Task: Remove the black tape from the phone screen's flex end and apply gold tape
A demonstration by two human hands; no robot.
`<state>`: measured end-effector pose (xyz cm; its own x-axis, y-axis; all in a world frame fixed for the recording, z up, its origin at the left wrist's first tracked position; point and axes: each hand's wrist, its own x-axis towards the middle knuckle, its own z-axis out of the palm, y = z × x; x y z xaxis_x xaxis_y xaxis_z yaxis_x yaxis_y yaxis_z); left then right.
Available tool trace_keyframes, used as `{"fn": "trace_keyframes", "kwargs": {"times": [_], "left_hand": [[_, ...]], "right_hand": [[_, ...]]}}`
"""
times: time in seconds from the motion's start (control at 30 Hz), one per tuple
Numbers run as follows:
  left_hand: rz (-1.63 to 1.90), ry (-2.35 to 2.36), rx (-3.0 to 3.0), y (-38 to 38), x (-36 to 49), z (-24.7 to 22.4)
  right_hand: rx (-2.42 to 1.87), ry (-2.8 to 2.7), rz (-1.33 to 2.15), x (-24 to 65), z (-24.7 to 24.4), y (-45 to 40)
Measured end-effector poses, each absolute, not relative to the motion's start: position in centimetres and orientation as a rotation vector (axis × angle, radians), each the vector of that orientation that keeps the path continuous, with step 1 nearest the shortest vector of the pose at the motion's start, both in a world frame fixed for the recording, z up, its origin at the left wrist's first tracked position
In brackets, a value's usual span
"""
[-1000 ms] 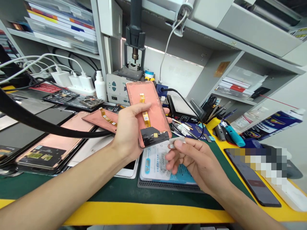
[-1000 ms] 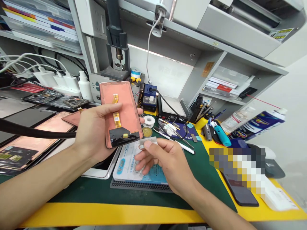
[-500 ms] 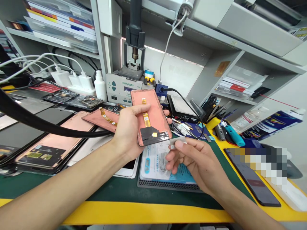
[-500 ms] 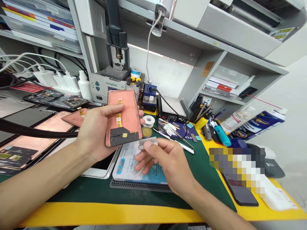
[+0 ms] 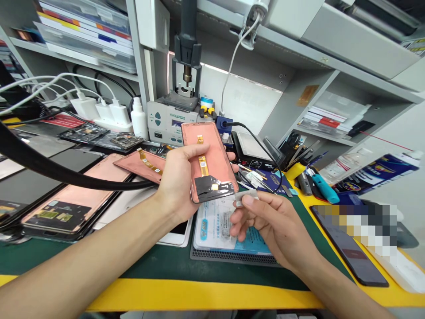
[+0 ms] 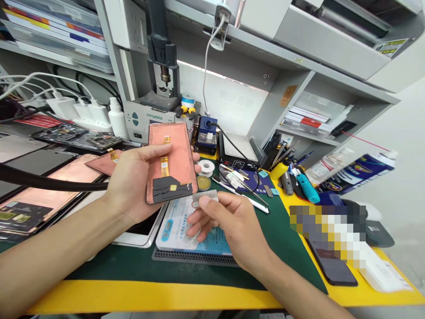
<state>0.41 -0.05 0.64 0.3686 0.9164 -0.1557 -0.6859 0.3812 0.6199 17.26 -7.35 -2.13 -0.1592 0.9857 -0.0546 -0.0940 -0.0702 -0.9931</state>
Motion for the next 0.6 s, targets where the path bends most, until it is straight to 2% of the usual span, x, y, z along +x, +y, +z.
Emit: {"fn": "trace_keyframes", "kwargs": {"times": [0.5, 0.6], "left_hand": [[1.163, 0.677, 0.592, -0.49, 0.52, 1.31], [1.255, 0.746, 0.652, -0.36, 0.55, 1.29]], "right_hand": [[-1.051, -1.217, 1.447, 16.9, -2.22, -7.0], [-1.068, -1.307, 1.22, 17.79, -1.64, -6.43]]}}
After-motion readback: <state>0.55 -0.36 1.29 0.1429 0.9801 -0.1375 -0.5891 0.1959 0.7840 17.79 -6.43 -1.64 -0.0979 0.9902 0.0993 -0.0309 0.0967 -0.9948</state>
